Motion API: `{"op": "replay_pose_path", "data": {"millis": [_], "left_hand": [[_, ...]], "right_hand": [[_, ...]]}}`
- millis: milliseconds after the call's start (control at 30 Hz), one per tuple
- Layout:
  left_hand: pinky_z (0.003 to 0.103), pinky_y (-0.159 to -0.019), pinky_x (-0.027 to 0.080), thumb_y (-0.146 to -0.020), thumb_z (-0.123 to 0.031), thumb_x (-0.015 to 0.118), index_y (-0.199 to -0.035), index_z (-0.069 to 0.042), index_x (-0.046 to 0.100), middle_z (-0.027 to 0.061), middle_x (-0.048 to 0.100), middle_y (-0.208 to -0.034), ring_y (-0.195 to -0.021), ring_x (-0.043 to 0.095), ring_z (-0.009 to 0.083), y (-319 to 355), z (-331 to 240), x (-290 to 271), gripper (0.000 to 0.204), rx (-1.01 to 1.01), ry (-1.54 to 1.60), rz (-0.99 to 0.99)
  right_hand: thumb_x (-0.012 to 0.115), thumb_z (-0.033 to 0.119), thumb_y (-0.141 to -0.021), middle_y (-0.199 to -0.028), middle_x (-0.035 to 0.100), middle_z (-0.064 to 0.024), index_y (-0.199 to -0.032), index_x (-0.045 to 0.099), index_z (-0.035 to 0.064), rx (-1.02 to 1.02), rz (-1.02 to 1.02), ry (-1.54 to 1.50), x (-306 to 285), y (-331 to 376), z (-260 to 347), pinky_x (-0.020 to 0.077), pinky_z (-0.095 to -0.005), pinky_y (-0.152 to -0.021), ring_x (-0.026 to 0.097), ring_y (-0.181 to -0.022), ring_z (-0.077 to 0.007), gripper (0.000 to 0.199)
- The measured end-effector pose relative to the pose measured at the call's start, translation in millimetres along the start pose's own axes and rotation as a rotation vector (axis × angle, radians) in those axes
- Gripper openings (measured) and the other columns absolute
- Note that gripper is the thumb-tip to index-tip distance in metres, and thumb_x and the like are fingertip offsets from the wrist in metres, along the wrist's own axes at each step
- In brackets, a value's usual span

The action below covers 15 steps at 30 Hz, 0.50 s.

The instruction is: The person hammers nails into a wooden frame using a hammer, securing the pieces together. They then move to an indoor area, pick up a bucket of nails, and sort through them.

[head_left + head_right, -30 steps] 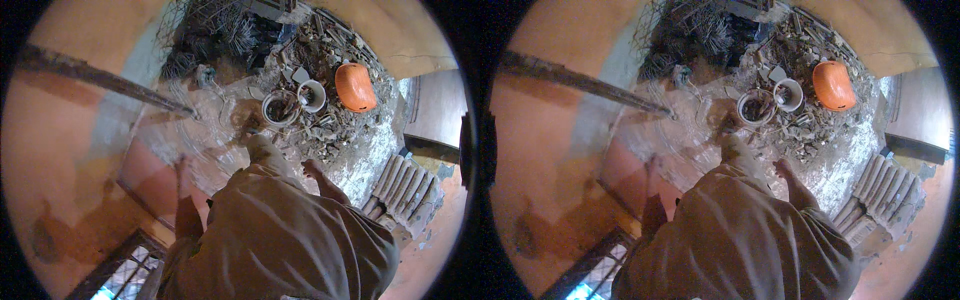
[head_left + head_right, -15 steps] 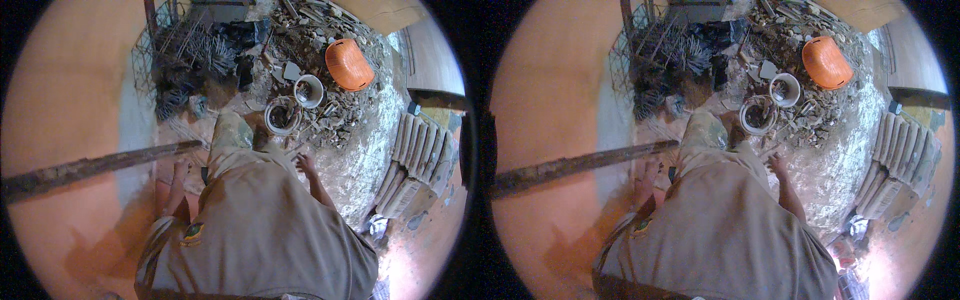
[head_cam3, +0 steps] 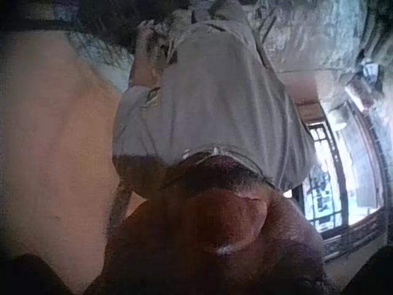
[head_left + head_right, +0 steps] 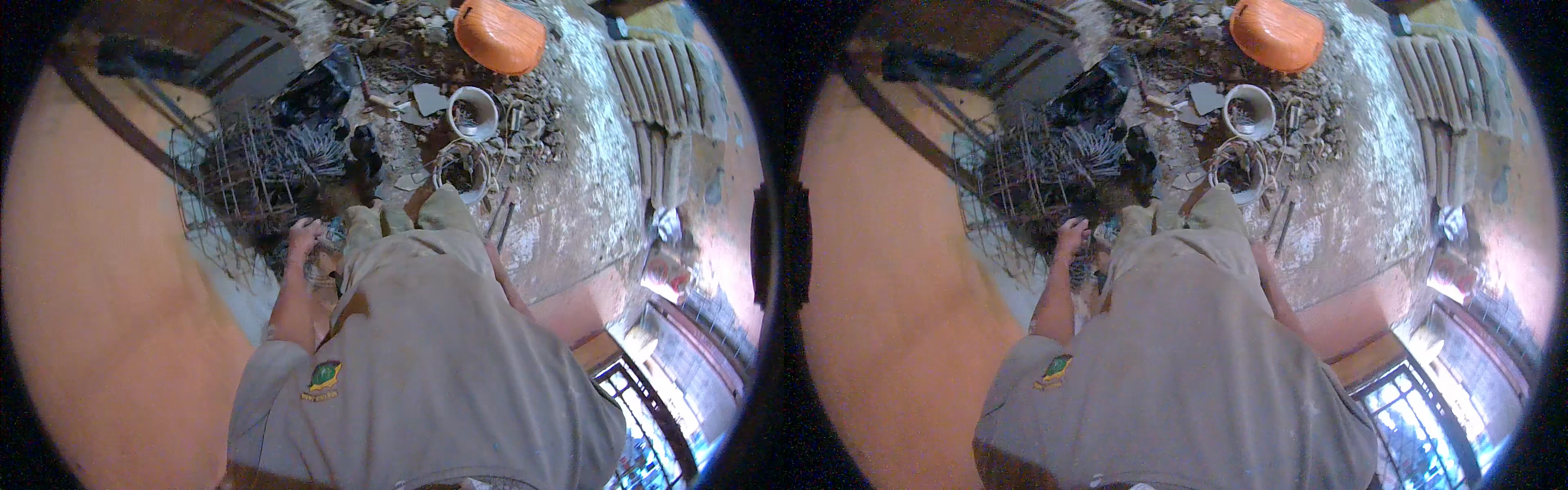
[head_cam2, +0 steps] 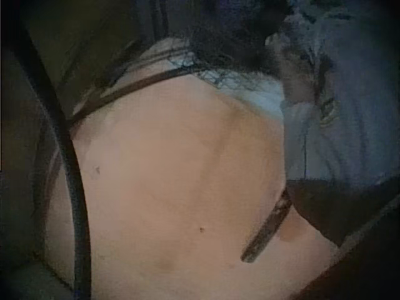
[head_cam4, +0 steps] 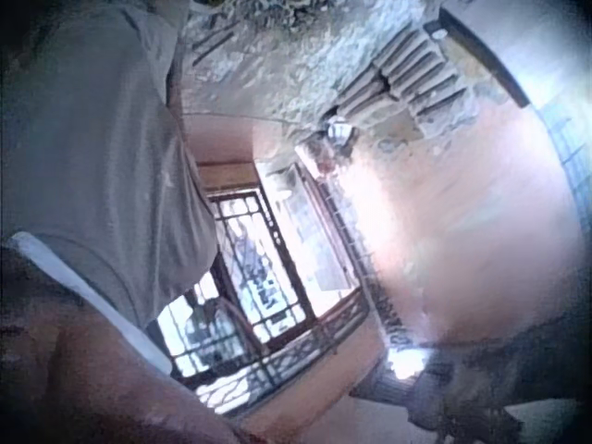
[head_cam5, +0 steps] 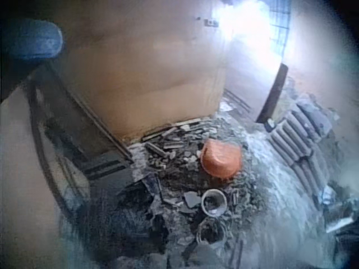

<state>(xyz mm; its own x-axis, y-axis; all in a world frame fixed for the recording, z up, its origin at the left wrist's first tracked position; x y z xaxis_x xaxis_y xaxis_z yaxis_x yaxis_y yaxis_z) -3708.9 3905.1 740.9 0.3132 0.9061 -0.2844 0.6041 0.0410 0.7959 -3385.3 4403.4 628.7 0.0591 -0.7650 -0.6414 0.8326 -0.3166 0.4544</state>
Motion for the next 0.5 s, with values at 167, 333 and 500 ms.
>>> {"op": "replay_pose_path", "data": {"millis": [167, 333, 500], "left_hand": [[0.028, -0.054, 0.049, -0.088, -0.026, 0.067, -0.111, -0.001, 0.061, 0.0047, 0.066, -0.088, -0.072, 0.065, 0.0133, -19.6, -24.5, -51.2, 0.034, -0.029, -0.124, -0.092], [0.026, -0.052, 0.047, -0.087, -0.024, 0.067, -0.111, 0.000, 0.060, 0.0048, 0.066, -0.088, -0.072, 0.064, 0.0130, -8.4, -70.0, -3.6, 0.034, 0.041, -0.139, -0.034], [0.028, -0.059, 0.050, -0.088, -0.024, 0.067, -0.115, 0.001, 0.059, 0.0075, 0.067, -0.091, -0.075, 0.066, 0.0149, 19.8, -99.8, 102.1, 0.038, 0.128, -0.247, 0.160]], "right_hand": [[0.057, 0.031, -0.090, -0.078, 0.061, -0.0065, -0.111, 0.061, 0.0046, 0.590, 0.137, -0.526, -57.1, 29.2, 121.5, 0.0454, -0.0325, -0.047, 0.063, -0.063, -0.0183, 0.034], [0.059, 0.029, -0.090, -0.077, 0.059, -0.0058, -0.111, 0.056, 0.0082, 0.828, -0.032, -0.859, -40.8, 64.3, 35.3, 0.0449, -0.0304, -0.046, 0.061, -0.058, -0.0172, 0.030], [0.060, 0.031, -0.088, -0.081, 0.060, -0.0081, -0.113, 0.055, 0.0064, 0.905, 0.011, -0.821, -40.3, 85.6, 0.2, 0.0451, -0.0304, -0.046, 0.063, -0.061, -0.0189, 0.035]]}}
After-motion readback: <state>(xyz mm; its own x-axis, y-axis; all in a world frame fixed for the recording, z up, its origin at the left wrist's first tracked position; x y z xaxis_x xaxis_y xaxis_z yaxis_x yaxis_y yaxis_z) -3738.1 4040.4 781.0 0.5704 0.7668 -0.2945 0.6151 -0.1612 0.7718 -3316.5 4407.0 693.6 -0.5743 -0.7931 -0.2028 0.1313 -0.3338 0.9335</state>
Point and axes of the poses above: each hand's wrist, its own y-axis away from the middle knuckle, its own x-axis out of the palm, z = x × y, the point moved 7 cm from there along -y, towards the middle knuckle
